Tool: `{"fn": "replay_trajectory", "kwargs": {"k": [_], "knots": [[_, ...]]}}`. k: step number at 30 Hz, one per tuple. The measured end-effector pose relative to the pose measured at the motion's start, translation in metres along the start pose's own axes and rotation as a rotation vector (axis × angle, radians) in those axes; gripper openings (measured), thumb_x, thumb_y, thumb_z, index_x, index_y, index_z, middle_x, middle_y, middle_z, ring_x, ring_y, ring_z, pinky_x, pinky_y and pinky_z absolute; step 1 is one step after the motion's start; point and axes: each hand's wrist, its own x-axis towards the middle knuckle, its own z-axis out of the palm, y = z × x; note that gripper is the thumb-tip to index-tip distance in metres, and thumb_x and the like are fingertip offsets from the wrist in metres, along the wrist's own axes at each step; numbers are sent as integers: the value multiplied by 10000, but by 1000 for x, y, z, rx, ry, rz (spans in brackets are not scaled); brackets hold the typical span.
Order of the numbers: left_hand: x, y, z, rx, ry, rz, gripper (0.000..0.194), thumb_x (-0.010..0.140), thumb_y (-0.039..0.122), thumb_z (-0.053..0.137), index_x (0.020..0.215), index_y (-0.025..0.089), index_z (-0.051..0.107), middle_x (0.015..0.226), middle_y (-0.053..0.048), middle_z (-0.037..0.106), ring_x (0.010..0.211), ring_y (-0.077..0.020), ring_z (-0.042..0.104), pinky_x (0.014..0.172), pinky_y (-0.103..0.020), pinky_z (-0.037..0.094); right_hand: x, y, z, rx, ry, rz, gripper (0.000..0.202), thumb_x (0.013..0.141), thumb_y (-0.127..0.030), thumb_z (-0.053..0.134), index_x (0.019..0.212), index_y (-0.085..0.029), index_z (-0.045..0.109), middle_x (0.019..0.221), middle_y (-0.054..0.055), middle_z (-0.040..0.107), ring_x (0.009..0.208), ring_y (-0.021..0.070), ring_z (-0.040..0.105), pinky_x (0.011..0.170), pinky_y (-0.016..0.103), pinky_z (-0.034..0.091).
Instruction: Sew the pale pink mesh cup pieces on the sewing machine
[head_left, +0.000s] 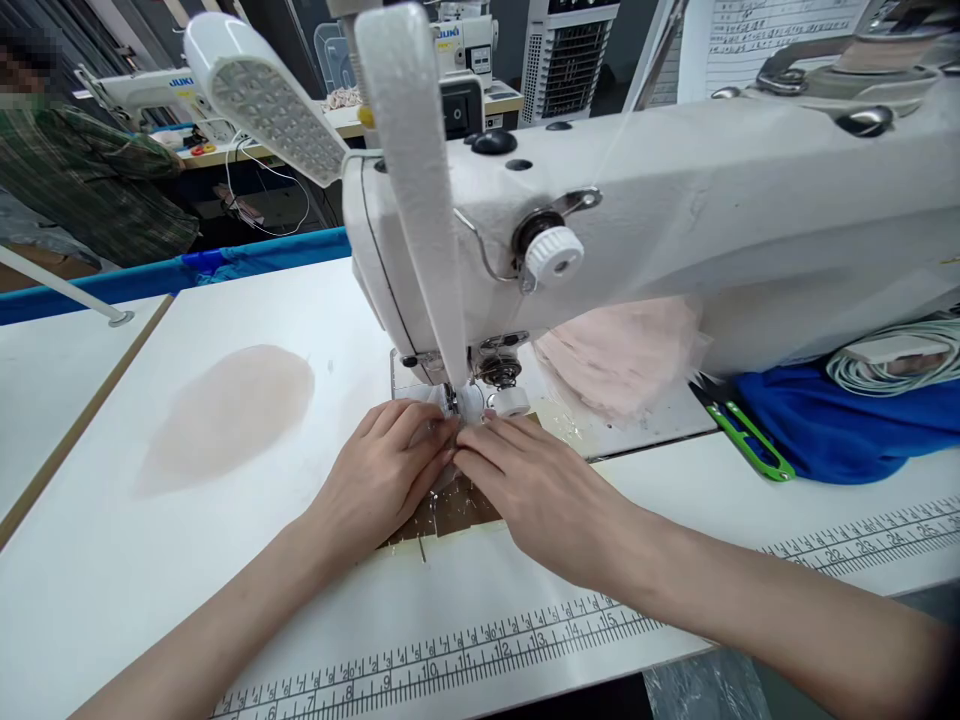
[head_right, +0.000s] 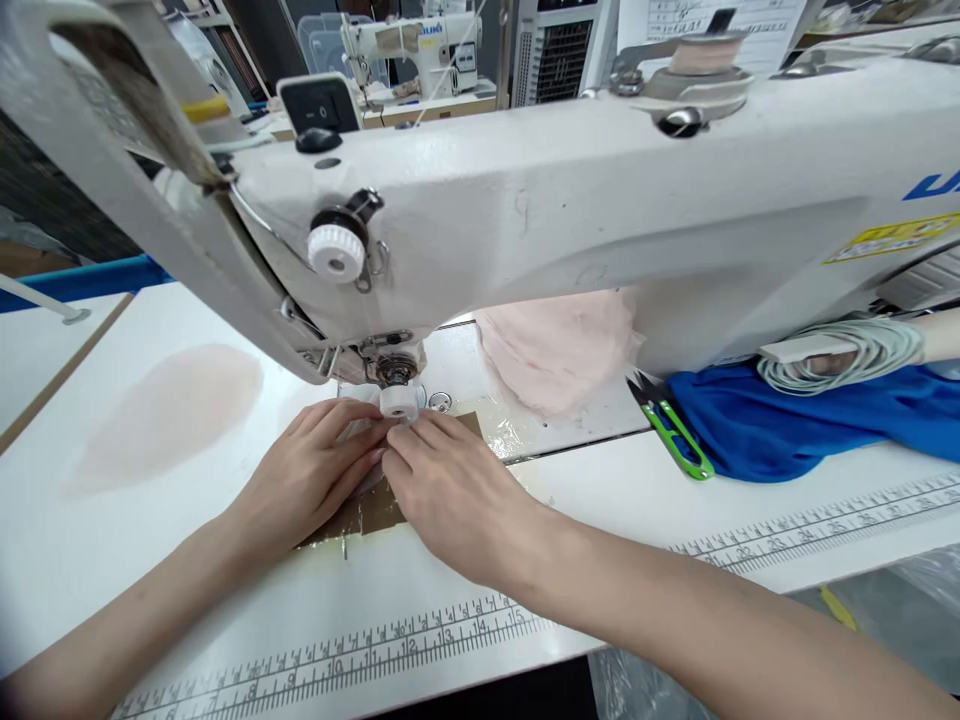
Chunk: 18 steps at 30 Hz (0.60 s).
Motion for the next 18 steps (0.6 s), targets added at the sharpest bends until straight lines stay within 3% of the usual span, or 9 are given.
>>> {"fn": "replay_trajectory", "kwargs": {"k": [3,7,11,18], "knots": [[-1,0,0,46,-8,20,292,952,270,450,1151,154,629,1123,-112,618,1068,-259,546,898,-441,490,2,7,4,-119,18,40,294,866,-24,367,993,-91,624,1067,142,661,906,221,623,932,402,473],[-4,5,3,92,-25,-6,369,939,362,475,1214,153,605,1223,-140,594,1162,-297,527,970,-491,463,4,14,9,-181,22,70,258,883,-70,402,1040,-77,606,1122,169,661,1108,257,572,1008,426,415],[-6,10,7,157,14,17,440,949,398,452,1249,104,582,1298,-174,576,1241,-311,509,1023,-488,441,5,16,11,-231,13,70,334,871,-60,407,1168,-67,559,1138,147,667,1166,253,547,1059,442,363],[-8,12,7,223,45,23,480,940,459,453,1237,110,594,1284,-172,592,1210,-310,549,1029,-504,435,6,15,10,-258,11,56,333,848,-40,407,1132,-59,580,1003,133,708,1147,263,557,1080,454,336]]}}
